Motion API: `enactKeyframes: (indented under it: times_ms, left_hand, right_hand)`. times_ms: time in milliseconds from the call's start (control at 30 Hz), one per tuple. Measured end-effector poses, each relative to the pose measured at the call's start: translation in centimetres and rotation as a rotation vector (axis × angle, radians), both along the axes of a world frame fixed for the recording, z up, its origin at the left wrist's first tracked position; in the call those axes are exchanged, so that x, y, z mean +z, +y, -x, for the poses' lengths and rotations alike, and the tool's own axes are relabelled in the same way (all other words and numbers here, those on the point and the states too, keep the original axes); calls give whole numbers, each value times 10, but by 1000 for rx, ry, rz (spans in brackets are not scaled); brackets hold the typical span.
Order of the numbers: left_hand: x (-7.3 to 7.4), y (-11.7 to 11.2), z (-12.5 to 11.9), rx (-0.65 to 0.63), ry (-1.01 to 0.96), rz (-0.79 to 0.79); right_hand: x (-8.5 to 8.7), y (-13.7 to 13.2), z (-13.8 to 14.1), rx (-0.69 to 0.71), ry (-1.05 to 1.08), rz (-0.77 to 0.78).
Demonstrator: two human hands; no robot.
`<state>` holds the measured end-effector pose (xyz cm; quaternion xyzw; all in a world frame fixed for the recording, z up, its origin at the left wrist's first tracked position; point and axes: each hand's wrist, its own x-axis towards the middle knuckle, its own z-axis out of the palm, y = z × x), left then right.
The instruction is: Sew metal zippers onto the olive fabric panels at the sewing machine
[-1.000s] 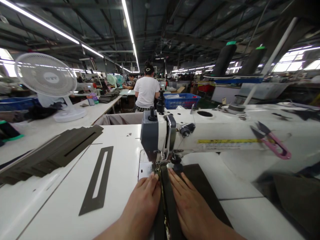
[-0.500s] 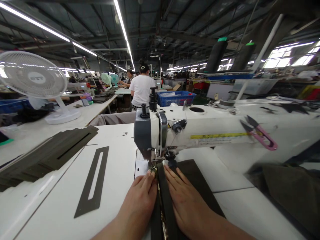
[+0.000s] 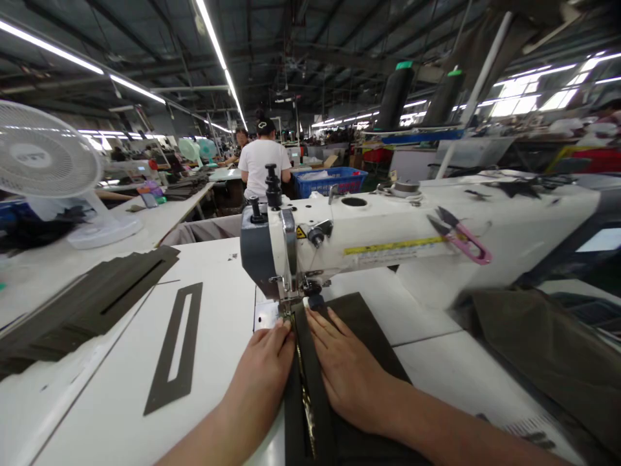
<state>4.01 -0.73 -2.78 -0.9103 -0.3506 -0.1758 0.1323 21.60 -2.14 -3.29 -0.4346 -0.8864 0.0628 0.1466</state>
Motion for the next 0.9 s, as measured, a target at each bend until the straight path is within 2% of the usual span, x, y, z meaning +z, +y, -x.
enactKeyframes:
  times_ms: [200,333,500,667,800,900]
  left_hand:
    - [-1,3,1,9,34,13]
    - [4,4,-1,29,18,70]
    - [12,7,-1,62,-10,148]
    - [9,12,1,103,-41,152]
    - [5,8,6,97,-91,259]
    - [5,-2,13,55,-147,324]
  right_hand:
    - [-4,1,2,-16,20,-25]
    - [-4,3,2,-10,33,-16]
    - [6,13,4,10,71,9]
    - [12,8,-2,7,136,-22]
    - [0,-23,-4,121,204,-164]
    - [-12,-44,1,167,201,-446]
